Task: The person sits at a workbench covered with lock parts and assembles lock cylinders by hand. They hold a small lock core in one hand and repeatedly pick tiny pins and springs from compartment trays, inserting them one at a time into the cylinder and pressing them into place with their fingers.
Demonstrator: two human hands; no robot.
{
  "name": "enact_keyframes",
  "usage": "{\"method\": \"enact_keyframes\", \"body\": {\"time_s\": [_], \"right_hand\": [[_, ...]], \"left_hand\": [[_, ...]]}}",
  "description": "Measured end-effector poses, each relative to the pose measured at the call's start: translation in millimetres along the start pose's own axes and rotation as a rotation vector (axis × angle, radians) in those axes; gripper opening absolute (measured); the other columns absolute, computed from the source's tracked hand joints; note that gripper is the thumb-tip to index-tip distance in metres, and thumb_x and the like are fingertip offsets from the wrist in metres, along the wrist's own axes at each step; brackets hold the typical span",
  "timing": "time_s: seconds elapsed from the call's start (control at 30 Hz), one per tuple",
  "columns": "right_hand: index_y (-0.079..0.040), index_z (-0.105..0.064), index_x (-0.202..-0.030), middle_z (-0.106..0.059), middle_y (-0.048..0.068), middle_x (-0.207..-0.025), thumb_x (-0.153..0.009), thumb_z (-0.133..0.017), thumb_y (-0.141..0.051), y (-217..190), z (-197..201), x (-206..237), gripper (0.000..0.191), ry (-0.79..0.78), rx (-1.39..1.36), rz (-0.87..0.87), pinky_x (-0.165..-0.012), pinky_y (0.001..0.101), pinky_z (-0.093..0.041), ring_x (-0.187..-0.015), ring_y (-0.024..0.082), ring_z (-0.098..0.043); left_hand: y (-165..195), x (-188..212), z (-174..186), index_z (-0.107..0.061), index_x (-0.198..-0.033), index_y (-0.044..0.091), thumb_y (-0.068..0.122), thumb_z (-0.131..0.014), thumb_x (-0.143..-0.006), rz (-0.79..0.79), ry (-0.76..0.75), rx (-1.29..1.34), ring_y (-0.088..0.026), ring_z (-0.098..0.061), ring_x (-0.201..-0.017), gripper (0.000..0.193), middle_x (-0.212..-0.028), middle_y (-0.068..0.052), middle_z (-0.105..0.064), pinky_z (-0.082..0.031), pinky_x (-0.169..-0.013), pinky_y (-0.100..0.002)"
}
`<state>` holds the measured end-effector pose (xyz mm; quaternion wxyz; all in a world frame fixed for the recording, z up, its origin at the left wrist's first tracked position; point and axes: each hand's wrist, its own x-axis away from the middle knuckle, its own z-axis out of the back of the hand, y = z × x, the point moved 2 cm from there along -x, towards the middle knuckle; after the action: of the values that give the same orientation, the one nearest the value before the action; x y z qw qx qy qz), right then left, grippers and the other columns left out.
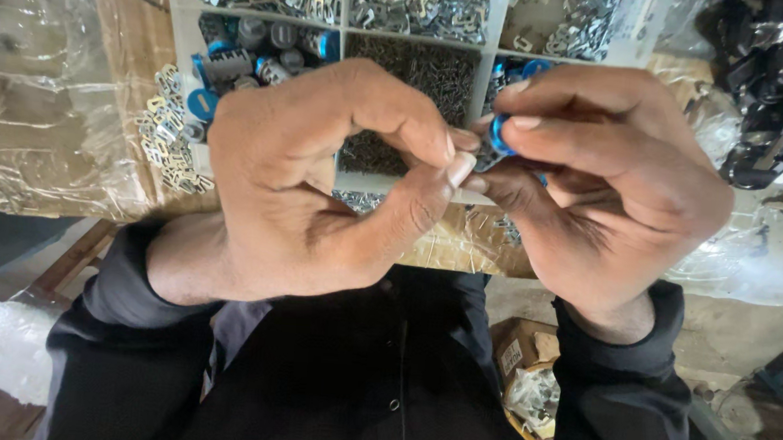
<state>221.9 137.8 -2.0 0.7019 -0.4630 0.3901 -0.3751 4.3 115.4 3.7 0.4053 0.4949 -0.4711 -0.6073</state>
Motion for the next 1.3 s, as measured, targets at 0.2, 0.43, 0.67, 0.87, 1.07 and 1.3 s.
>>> {"method": "enact_keyframes", "body": {"time_s": [0.2,0.43,0.67,0.87,1.07,1.3], "right_hand": [[0.004,-0.069,-0.107,-0.064,0.022,-0.115,-0.089,-0.082,0.005,3,2,2,0.023,-0.02,0.046,0.074,-0.067,0.0228,-0.061,-0.088,0.016,-0.068],[0.006,-0.072,-0.103,-0.066,0.024,-0.112,-0.085,-0.079,0.01,6,2,2,0.02,0.005,0.097,0.094,-0.063,0.0231,-0.06,-0.082,0.017,-0.071],[0.007,-0.067,-0.101,-0.063,0.022,-0.111,-0.085,-0.081,0.009,-1,0,-3,0.021,0.004,0.08,0.074,-0.075,0.0284,-0.066,-0.092,0.023,-0.073],[0.004,-0.073,-0.105,-0.068,0.018,-0.114,-0.092,-0.085,0.009,-9,-5,0,0.019,0.019,0.218,0.08,-0.062,0.0223,-0.054,-0.077,0.012,-0.065],[0.004,-0.072,-0.104,-0.069,0.019,-0.114,-0.087,-0.084,0.008,2,-7,-6,0.021,0.018,0.135,0.075,-0.062,0.0232,-0.061,-0.081,0.017,-0.069],[0.0,-0.064,-0.125,-0.066,0.016,-0.129,-0.094,-0.085,0.001,4,2,9,0.037,0.114,-0.137,-0.172,-0.09,0.0253,-0.066,-0.11,0.016,-0.071]], "left_hand": [[2,-2,-1,-0.066,-0.105,-0.001,-0.006,-0.074,-0.095,-0.008,-0.01,-0.086,-0.013,-0.076,-0.085,0.014,-0.096,-0.011,-0.074,-0.06,-0.074,-0.02],[-3,4,-2,-0.067,-0.101,0.002,-0.003,-0.077,-0.1,-0.037,0.008,-0.103,-0.013,-0.078,-0.088,0.011,-0.096,-0.008,-0.074,-0.061,-0.074,-0.02],[-5,6,-2,-0.066,-0.108,0.003,-0.003,-0.075,-0.101,-0.074,0.015,-0.111,-0.013,-0.077,-0.088,0.013,-0.098,-0.008,-0.074,-0.059,-0.072,-0.02],[-8,10,-2,-0.067,-0.105,0.004,-0.012,-0.075,-0.09,-0.103,-0.015,-0.227,-0.014,-0.072,-0.082,0.024,-0.097,-0.005,-0.072,-0.056,-0.068,-0.023],[4,-9,3,-0.067,-0.111,0.007,-0.003,-0.083,-0.1,-0.101,-0.041,-0.163,-0.01,-0.072,-0.091,0.021,-0.1,-0.003,-0.071,-0.058,-0.071,-0.019],[13,-26,-4,-0.074,-0.101,0.008,0.022,-0.086,-0.086,-0.313,-0.131,-1.026,-0.023,-0.054,-0.088,0.023,-0.092,-0.002,-0.065,-0.048,-0.074,-0.037]]}}
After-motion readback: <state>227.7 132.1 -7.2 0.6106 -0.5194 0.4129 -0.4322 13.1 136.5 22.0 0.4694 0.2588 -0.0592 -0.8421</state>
